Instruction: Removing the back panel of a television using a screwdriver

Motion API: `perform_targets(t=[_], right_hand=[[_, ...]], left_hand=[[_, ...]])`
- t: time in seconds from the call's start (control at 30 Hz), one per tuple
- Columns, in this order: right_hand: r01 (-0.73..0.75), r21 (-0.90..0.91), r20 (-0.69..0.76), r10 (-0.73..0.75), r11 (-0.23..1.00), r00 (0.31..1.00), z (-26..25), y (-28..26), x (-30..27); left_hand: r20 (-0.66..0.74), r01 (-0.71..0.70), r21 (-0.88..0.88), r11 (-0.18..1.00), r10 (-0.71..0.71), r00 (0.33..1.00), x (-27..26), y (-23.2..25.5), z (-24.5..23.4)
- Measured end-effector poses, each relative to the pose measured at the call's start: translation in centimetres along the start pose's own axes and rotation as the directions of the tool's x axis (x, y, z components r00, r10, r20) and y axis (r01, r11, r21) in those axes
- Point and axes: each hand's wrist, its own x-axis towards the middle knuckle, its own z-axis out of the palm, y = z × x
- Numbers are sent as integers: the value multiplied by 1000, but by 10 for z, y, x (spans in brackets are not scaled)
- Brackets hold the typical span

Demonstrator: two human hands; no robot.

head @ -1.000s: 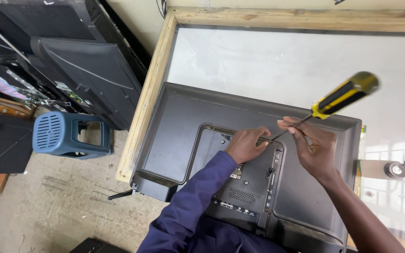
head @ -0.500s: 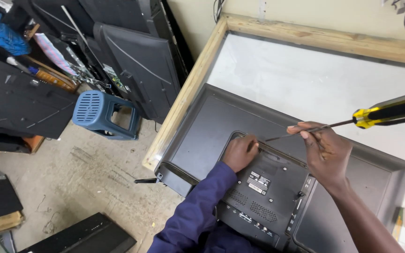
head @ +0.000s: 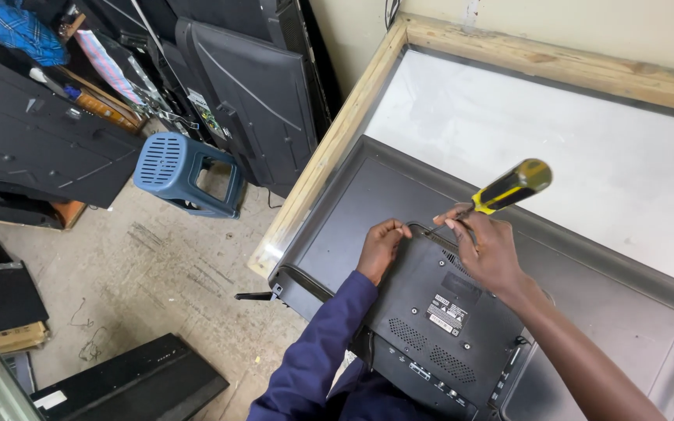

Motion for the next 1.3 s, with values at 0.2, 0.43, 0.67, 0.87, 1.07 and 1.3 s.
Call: perform_targets(t=[0.2, 0.43, 0.67, 0.87, 1.07, 1.3], right_hand=[[48, -267, 135, -12, 963, 991, 5, 2, 4], [-28, -258, 243, 92, 966, 966, -1, -36, 46], [169, 281, -114, -142, 945, 983, -27, -109, 68], [-41, 658, 178, -103, 752, 979, -27, -114, 95], [104, 858, 24, -241, 503, 970, 7, -90, 121], [-157, 802, 306, -171, 576, 937, 3, -95, 117]], left_hand=[[284, -423, 410, 808, 327, 901, 6, 21, 13], [450, -583, 728, 360, 391, 803, 18, 29, 18], [352, -569, 732, 374, 508, 787, 22, 3, 27], [389, -553, 826, 109, 600, 699, 26, -22, 16], [271, -483, 832, 272, 561, 782, 12, 21, 25], [347, -536, 769, 347, 478, 807, 11, 19, 21]])
